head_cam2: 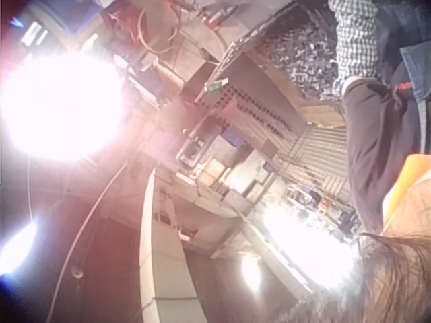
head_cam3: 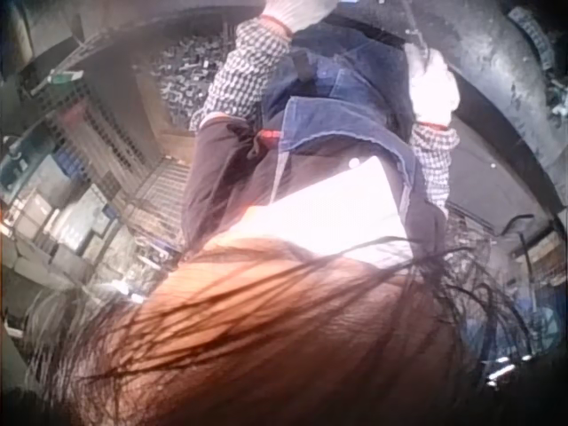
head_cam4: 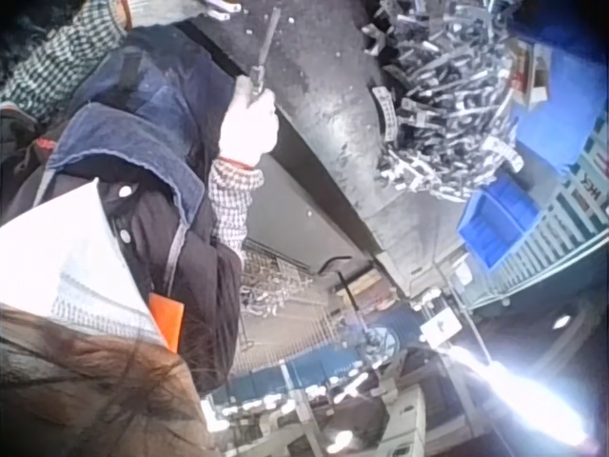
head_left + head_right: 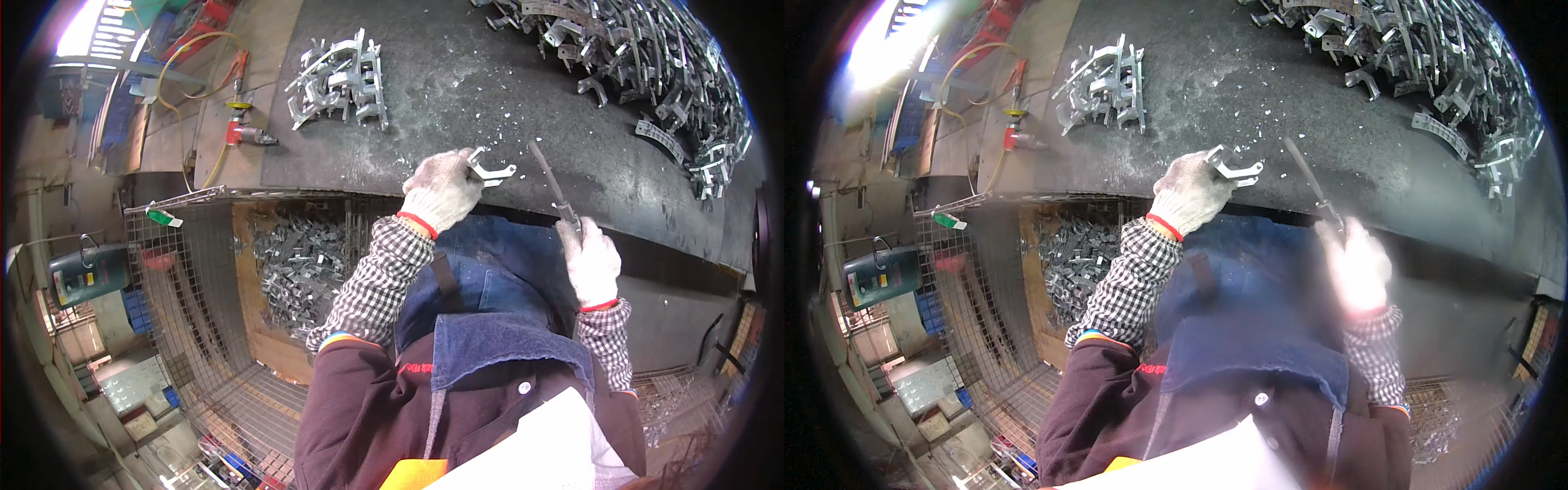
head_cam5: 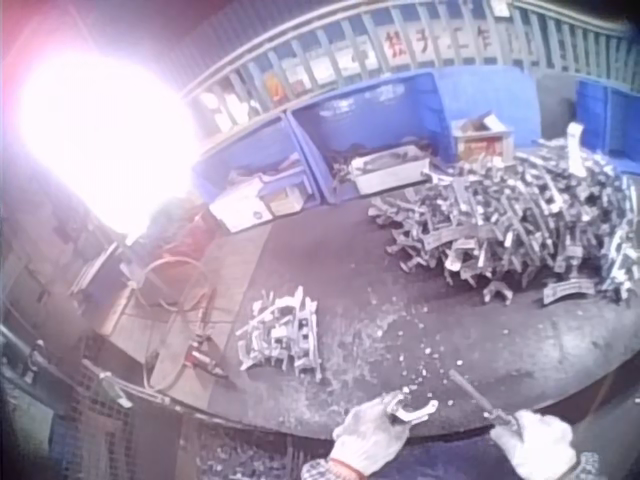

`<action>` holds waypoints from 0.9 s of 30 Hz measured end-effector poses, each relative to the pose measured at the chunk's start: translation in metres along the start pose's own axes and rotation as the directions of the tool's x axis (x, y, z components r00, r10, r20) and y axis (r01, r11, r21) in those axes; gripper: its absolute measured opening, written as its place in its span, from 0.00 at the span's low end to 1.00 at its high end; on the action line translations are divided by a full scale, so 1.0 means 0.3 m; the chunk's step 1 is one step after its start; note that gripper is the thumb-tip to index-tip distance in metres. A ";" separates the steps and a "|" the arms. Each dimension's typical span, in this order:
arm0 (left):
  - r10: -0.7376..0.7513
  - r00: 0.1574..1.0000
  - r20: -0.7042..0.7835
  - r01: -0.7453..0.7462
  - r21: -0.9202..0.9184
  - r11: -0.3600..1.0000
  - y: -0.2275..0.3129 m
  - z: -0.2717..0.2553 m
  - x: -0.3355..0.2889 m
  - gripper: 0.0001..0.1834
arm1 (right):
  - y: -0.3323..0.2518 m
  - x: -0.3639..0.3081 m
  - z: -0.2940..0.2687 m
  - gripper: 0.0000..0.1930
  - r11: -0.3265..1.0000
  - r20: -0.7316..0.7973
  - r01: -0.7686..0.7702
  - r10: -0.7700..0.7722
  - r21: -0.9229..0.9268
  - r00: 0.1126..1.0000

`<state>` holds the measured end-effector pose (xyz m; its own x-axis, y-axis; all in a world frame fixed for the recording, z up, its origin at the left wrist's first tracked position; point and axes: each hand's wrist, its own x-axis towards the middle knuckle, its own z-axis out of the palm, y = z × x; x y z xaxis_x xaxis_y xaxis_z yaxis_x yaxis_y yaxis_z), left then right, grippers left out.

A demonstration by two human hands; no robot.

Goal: Deburr and measure metal components at a workbench using a scraper and calipers.

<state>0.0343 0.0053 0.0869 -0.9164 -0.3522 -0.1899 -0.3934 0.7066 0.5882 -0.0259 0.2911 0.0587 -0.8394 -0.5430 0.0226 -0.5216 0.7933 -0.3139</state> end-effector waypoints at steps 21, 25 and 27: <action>0.106 0.945 -0.309 -0.310 -0.745 0.590 -0.136 0.165 -0.105 0.19 | -0.151 0.045 -0.186 0.17 0.516 0.610 -0.596 0.166 0.616 0.775; 0.335 0.812 -0.477 -0.477 -0.215 0.852 -0.079 0.149 -0.088 0.19 | -0.116 -0.034 -0.143 0.17 0.668 0.646 -0.379 -0.202 0.641 0.736; 0.341 0.819 -0.462 -0.496 -0.269 0.826 -0.086 0.156 -0.085 0.19 | -0.126 -0.051 -0.134 0.16 0.589 0.681 -0.494 -0.137 0.640 0.719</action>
<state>0.0644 0.0248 0.0398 -0.8509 -0.3307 0.4081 0.1490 0.5930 0.7913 0.0004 0.2804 0.1085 -0.4278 -0.6870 -0.5873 0.2046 0.5594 -0.8033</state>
